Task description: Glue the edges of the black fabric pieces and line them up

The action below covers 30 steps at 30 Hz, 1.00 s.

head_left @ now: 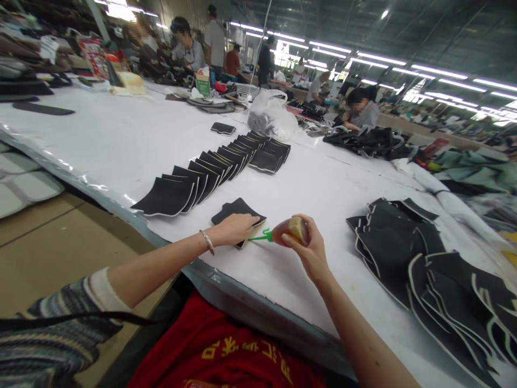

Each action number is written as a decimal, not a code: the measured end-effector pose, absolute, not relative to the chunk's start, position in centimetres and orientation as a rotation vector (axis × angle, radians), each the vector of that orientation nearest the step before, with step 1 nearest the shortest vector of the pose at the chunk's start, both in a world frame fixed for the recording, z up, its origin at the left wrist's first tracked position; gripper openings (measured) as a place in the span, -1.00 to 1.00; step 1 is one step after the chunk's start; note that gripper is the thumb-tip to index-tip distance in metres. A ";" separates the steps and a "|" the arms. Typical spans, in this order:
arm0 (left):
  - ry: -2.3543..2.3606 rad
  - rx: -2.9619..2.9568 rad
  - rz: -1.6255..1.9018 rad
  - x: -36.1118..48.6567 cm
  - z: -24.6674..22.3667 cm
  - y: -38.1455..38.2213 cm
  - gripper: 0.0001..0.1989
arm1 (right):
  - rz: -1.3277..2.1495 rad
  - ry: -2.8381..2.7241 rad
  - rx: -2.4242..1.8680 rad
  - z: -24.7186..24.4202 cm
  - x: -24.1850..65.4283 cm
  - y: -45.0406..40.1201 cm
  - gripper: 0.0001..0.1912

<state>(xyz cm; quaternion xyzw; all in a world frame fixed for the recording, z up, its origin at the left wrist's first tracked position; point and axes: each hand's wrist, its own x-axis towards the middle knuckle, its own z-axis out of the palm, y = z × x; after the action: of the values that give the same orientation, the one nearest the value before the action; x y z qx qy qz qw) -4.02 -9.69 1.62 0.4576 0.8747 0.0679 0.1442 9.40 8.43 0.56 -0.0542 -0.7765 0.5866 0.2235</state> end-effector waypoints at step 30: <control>2.429 1.130 0.562 -5.0 1.7 -10.6 -0.51 | 2.337 -1.336 -0.489 -0.3 8.0 12.2 -0.63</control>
<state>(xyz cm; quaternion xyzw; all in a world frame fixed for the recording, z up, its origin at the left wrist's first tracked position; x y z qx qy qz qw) -4.98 -10.57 1.67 0.4043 0.8694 0.2011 0.2008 7.98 12.24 -0.34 -0.1751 -0.4781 0.8368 0.2014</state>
